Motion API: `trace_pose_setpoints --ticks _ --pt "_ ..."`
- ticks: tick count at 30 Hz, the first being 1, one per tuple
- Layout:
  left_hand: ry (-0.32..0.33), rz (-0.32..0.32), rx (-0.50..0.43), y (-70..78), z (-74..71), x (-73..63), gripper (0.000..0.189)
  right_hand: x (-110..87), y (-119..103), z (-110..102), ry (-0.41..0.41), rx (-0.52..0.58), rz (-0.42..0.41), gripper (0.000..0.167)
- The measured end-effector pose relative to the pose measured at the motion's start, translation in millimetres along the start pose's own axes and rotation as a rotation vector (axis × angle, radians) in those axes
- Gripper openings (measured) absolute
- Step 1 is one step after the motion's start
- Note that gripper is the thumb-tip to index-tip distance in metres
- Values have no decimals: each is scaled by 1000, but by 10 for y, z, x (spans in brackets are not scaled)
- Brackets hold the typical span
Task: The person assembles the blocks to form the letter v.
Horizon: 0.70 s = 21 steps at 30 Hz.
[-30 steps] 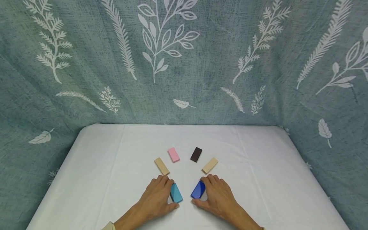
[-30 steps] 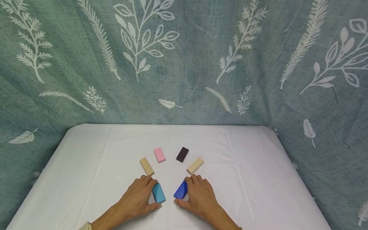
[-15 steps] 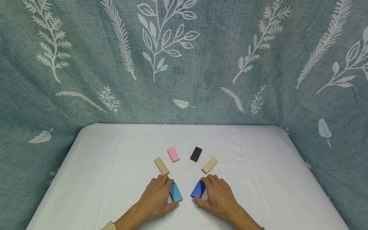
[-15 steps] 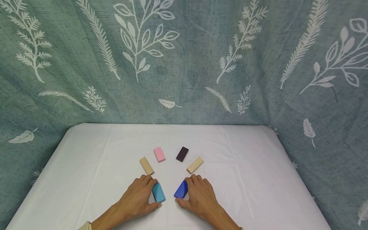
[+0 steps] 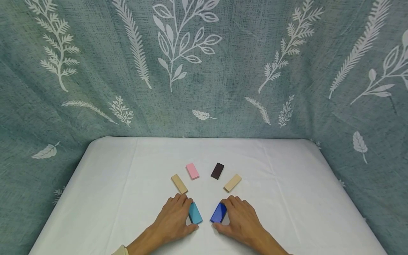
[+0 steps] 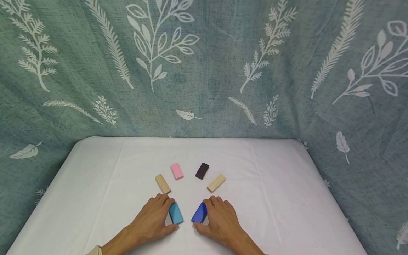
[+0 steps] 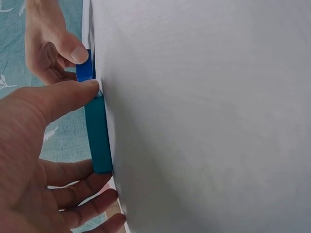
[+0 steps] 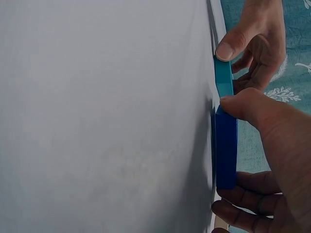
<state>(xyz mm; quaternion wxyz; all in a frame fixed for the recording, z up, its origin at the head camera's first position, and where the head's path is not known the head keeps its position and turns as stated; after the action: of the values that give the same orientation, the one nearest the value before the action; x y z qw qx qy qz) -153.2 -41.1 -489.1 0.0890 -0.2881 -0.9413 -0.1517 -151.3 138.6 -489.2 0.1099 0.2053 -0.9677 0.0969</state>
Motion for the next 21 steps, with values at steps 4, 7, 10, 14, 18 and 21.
trace_pose_setpoints --ticks 4,7,10,14,18,21 --pt "-1 -1 0 -4 7 -8 69 -18 -31 5 -2 0 -5 67" --pt "-2 0 -5 0 7 -15 69 -31 -50 11 -4 -6 -11 67" --pt "-1 -1 -9 2 7 -21 69 -39 -71 16 -8 -11 -19 67" --pt "-1 -1 -6 -1 12 -24 68 -51 -109 13 -18 -6 -28 69" --pt "3 2 2 -1 13 -26 68 -72 -146 21 -58 4 -17 70" --pt "12 9 12 4 9 -28 68 -90 -162 48 -120 18 7 72"
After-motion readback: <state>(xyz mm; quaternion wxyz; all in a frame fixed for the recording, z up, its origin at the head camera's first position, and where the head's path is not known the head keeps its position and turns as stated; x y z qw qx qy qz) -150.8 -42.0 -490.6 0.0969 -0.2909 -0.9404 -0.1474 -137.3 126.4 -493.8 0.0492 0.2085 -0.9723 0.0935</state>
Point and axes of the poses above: each hand's wrist, its own x-axis towards the middle knuckle, its own z-axis out of the palm, y = z × x, the point moved 8 cm from there along x, towards the middle knuckle, and after that the axes turned 7 degrees about y, right-handed, at the moved point
